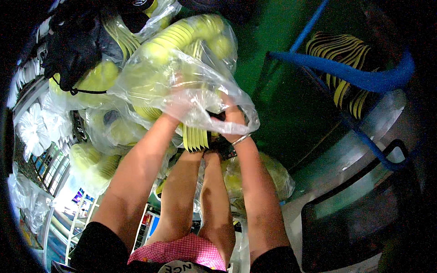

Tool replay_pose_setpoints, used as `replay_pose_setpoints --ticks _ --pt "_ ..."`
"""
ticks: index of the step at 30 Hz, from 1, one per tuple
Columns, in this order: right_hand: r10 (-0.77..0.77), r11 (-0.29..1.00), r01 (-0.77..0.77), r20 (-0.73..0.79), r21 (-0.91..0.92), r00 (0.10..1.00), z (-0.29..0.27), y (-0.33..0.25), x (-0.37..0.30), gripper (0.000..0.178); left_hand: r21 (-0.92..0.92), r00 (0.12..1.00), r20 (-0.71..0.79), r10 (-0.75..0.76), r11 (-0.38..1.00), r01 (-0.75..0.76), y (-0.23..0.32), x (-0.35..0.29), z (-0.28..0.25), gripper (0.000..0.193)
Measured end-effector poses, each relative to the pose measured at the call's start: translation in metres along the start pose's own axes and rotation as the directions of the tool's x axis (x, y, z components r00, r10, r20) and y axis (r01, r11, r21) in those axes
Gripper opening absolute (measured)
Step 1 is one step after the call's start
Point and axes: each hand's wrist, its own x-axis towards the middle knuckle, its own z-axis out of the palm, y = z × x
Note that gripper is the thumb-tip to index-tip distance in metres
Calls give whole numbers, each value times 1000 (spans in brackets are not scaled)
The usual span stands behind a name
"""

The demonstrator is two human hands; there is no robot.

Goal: The person inserts foam insoles into black athletic shoes by hand, selecting insoles from a bag and sliding them into the shoes on an assembly line.

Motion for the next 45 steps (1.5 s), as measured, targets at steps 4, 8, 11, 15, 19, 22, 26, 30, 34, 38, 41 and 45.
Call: replay_pose_setpoints --ticks 4,8,11,15,19,22,26,30,34,38,41,45 --pt "265 906 -187 -163 379 950 1 -7 1 46 -271 938 116 -328 898 348 -5 -2 15 49" --pt "252 967 -227 -304 116 919 9 -17 12 33 319 992 29 119 940 -122 -1 -10 20 56" --pt "262 961 -271 -469 49 844 14 -21 14 29 156 988 -55 -144 976 151 -9 -12 42 55" --pt "394 902 -431 -442 18 806 23 -69 -32 18 -221 865 -35 -501 848 482 42 12 -4 63" --pt "255 914 -350 -382 -203 888 36 -96 -100 40 -207 909 -93 -407 901 382 40 14 -7 70" --pt "293 903 -388 -395 -184 870 30 -132 -125 35 -67 920 -268 -287 958 280 41 27 -13 65" --pt "259 878 -394 -421 -272 869 17 -156 -144 26 25 915 -248 -318 942 334 48 48 -4 68" --pt "396 818 -493 -330 -297 857 9 -212 -193 29 22 946 -132 -295 954 300 19 46 25 60" --pt "465 837 -546 -478 -36 745 1 -283 -205 23 -40 889 143 -434 895 444 62 -5 -25 44" --pt "435 876 -481 -497 41 751 5 -326 -210 22 -532 653 202 -730 478 699 130 -107 -89 46" --pt "214 900 -347 -427 -263 879 -3 -360 -182 30 -568 201 630 -750 -268 778 191 -150 -182 60" --pt "-40 937 -22 -169 -349 985 -9 -431 -161 43 -697 812 580 -64 -556 453 241 -178 -282 63"
